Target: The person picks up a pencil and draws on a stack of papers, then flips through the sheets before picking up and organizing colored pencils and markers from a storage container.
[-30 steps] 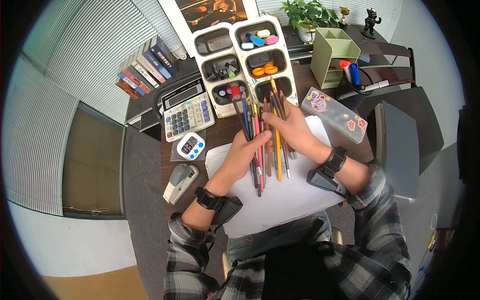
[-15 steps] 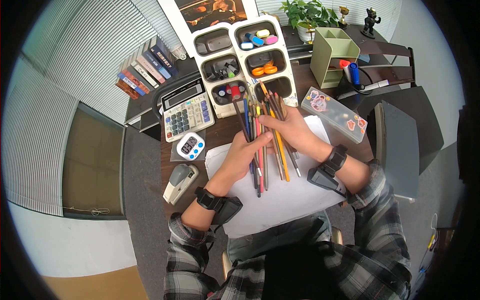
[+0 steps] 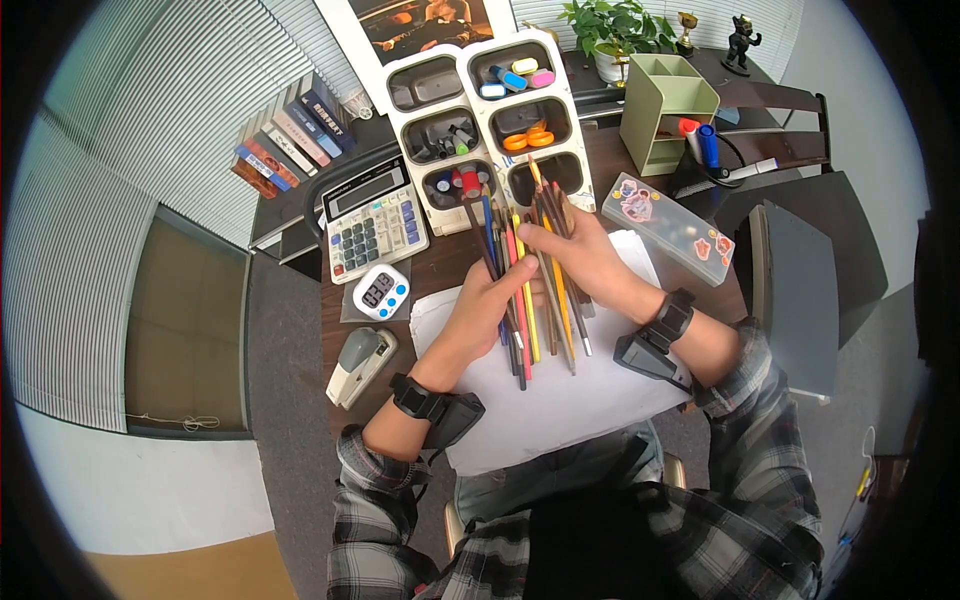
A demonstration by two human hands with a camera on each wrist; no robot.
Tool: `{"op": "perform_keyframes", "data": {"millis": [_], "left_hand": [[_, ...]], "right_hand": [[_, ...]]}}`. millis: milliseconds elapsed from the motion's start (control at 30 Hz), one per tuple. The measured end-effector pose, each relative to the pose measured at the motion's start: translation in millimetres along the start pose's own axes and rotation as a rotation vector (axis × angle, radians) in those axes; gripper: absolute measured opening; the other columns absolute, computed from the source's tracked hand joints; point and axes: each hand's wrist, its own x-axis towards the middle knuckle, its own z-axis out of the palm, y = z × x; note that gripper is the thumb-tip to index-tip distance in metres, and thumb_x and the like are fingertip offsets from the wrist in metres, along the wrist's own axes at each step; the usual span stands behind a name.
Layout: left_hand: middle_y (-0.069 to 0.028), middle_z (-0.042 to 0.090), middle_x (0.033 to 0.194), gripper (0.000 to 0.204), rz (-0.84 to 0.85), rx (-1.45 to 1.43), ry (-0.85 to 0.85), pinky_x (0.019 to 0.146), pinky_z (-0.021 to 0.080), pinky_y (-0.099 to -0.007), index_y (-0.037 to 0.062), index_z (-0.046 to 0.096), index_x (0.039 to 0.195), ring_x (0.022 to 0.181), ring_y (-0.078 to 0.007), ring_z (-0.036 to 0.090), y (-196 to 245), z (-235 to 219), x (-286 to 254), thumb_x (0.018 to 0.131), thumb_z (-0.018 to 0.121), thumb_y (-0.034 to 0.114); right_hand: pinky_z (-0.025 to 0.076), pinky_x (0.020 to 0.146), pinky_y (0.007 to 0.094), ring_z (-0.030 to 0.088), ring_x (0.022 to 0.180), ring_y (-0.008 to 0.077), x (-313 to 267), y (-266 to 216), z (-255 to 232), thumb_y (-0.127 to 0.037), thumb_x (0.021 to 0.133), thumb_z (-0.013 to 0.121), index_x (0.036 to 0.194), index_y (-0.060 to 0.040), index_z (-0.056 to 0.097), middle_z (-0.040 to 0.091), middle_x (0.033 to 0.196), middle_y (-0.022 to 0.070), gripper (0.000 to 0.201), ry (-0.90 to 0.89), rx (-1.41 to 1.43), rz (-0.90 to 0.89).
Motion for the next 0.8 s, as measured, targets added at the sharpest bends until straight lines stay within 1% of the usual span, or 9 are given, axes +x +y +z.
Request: {"op": "perform_keyframes", "data": {"millis": [33, 100, 200, 367, 433, 500, 600, 733, 800], "left_hand": [[0.0003, 0.061, 0.093, 0.024, -0.027, -0.027, -0.031, 0.074, 0.051, -0.0248, 0.0023, 0.060, 0.113, 0.083, -0.0068, 0.059, -0.1, -0.6, 0.1, 0.099, 0.064, 0.022], [-0.0005, 0.061, 0.094, 0.024, -0.012, 0.004, -0.024, 0.074, 0.051, -0.0252, 0.0019, 0.061, 0.112, 0.083, -0.0070, 0.060, -1.1, -2.3, 0.3, 0.099, 0.065, 0.021], [-0.0017, 0.063, 0.097, 0.023, 0.000, 0.040, -0.020, 0.074, 0.051, -0.0256, 0.0016, 0.062, 0.111, 0.082, -0.0071, 0.060, -0.4, -2.6, -0.2, 0.099, 0.065, 0.021], [-0.0018, 0.063, 0.099, 0.025, -0.028, 0.031, -0.019, 0.075, 0.051, -0.0251, 0.0006, 0.062, 0.112, 0.086, -0.0064, 0.060, 1.6, 1.3, -1.2, 0.099, 0.065, 0.021], [-0.0011, 0.063, 0.099, 0.027, 0.010, 0.030, 0.021, 0.076, 0.050, -0.0244, 0.0000, 0.062, 0.114, 0.088, -0.0060, 0.059, 0.7, 3.6, -0.9, 0.099, 0.065, 0.022], [-0.0009, 0.063, 0.099, 0.028, 0.000, 0.031, 0.031, 0.077, 0.050, -0.0243, -0.0001, 0.062, 0.115, 0.088, -0.0060, 0.059, 0.2, 3.2, -0.8, 0.099, 0.064, 0.022], [-0.0006, 0.063, 0.100, 0.028, -0.011, 0.033, 0.039, 0.077, 0.049, -0.0242, -0.0002, 0.062, 0.116, 0.087, -0.0061, 0.059, -1.2, 1.1, 0.0, 0.099, 0.064, 0.022], [0.0003, 0.063, 0.100, 0.029, -0.015, 0.042, 0.033, 0.077, 0.048, -0.0239, 0.0004, 0.060, 0.118, 0.086, -0.0061, 0.058, -0.7, 1.2, 0.6, 0.099, 0.063, 0.021], [0.0009, 0.061, 0.098, 0.027, -0.001, 0.054, 0.038, 0.075, 0.048, -0.0237, 0.0014, 0.059, 0.117, 0.084, -0.0059, 0.057, -1.8, 1.6, 0.5, 0.099, 0.064, 0.021]], "right_hand": [[0.051, 0.080, 0.0266, 0.060, 0.091, 0.0075, 0.4, 0.4, -0.1, -0.018, 0.096, 0.067, 0.119, 0.0011, 0.059, 0.065, 0.101, 0.0024, 0.031, 0.000, 0.000, 0.000], [0.051, 0.080, 0.0261, 0.060, 0.091, 0.0074, 0.9, 0.9, -0.1, -0.018, 0.094, 0.070, 0.120, 0.0018, 0.060, 0.065, 0.103, 0.0025, 0.034, -0.019, -0.026, -0.022], [0.051, 0.081, 0.0260, 0.059, 0.092, 0.0074, 1.1, 2.1, -0.9, -0.017, 0.094, 0.071, 0.120, 0.0027, 0.060, 0.065, 0.104, 0.0032, 0.035, -0.032, 0.006, -0.009], [0.051, 0.081, 0.0259, 0.060, 0.092, 0.0078, 3.1, 7.3, -2.4, -0.015, 0.094, 0.069, 0.120, 0.0035, 0.059, 0.065, 0.105, 0.0044, 0.034, -0.004, -0.057, -0.050], [0.051, 0.080, 0.0261, 0.060, 0.092, 0.0081, 3.0, 7.9, -2.4, -0.015, 0.094, 0.068, 0.120, 0.0037, 0.059, 0.066, 0.104, 0.0046, 0.034, 0.017, -0.074, -0.058], [0.049, 0.086, 0.0287, 0.061, 0.093, 0.0136, 2.5, 7.8, -1.9, -0.020, 0.091, 0.069, 0.115, 0.0055, 0.060, 0.066, 0.101, 0.0095, 0.037, 0.030, -0.037, -0.066], [0.049, 0.086, 0.0291, 0.061, 0.093, 0.0136, -1.1, 2.2, 0.3, -0.020, 0.091, 0.069, 0.115, 0.0048, 0.060, 0.066, 0.101, 0.0094, 0.036, 0.059, -0.036, -0.084], [0.049, 0.086, 0.0289, 0.060, 0.094, 0.0128, -0.2, 2.7, -0.1, -0.019, 0.091, 0.069, 0.115, 0.0044, 0.059, 0.066, 0.101, 0.0087, 0.035, 0.055, -0.028, -0.081], [0.053, 0.073, 0.0257, 0.063, 0.084, 0.0079, 0.1, 2.3, 0.0, -0.015, 0.094, 0.067, 0.113, 0.0029, 0.061, 0.067, 0.097, 0.0050, 0.027, 0.021, -0.014, -0.075]]}}
